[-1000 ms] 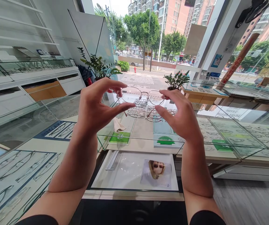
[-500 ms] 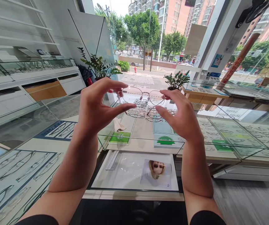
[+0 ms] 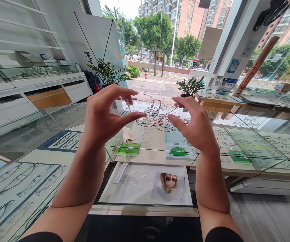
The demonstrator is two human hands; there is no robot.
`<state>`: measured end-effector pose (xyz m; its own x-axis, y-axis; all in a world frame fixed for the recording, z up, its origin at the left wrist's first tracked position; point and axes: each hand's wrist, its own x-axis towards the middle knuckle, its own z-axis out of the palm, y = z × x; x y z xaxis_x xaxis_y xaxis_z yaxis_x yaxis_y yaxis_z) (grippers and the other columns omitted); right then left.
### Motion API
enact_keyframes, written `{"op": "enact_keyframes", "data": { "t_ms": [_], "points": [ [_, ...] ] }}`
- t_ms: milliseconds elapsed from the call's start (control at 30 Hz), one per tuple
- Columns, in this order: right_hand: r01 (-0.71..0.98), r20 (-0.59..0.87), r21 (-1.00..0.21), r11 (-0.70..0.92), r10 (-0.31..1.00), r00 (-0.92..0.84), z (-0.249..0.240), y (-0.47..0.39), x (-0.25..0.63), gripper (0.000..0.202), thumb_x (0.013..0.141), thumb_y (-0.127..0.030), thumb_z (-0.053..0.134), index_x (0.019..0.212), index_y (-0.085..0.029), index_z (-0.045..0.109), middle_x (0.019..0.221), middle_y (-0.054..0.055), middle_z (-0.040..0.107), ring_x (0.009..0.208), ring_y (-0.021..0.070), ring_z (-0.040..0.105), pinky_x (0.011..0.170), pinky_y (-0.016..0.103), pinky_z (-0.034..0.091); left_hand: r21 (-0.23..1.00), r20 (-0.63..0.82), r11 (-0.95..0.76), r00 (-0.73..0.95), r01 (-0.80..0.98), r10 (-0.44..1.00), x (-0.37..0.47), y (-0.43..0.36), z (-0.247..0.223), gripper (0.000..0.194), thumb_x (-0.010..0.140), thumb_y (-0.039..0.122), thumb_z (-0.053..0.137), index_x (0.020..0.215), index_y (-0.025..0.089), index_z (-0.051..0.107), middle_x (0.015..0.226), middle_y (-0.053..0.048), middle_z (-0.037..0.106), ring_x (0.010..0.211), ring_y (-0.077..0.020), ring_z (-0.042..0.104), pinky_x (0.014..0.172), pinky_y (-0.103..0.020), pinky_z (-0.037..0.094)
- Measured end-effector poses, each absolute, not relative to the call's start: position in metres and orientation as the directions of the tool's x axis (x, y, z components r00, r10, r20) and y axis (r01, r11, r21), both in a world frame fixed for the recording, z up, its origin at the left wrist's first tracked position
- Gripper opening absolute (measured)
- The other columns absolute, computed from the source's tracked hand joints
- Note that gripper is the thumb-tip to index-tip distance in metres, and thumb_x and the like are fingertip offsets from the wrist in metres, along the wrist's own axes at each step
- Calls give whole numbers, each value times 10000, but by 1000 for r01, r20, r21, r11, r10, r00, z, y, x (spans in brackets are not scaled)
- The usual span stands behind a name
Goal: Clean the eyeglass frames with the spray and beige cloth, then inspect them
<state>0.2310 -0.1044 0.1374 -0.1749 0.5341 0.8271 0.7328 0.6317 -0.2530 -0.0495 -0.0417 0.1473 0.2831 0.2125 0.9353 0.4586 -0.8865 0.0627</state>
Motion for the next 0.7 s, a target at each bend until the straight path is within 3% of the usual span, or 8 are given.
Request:
{"op": "enact_keyframes", "data": {
  "t_ms": [700],
  "points": [
    [734, 873, -217, 643, 465, -149, 140, -105, 229, 396, 986, -461, 772, 1344, -292, 765, 1161, 80, 794, 1067, 305, 754, 1005, 544, 631, 119, 918, -885, 291, 450, 271, -52, -40, 149, 575, 898, 739, 830, 1193, 251, 757, 960, -39, 776, 902, -219, 728, 877, -384, 605]
  ]
}}
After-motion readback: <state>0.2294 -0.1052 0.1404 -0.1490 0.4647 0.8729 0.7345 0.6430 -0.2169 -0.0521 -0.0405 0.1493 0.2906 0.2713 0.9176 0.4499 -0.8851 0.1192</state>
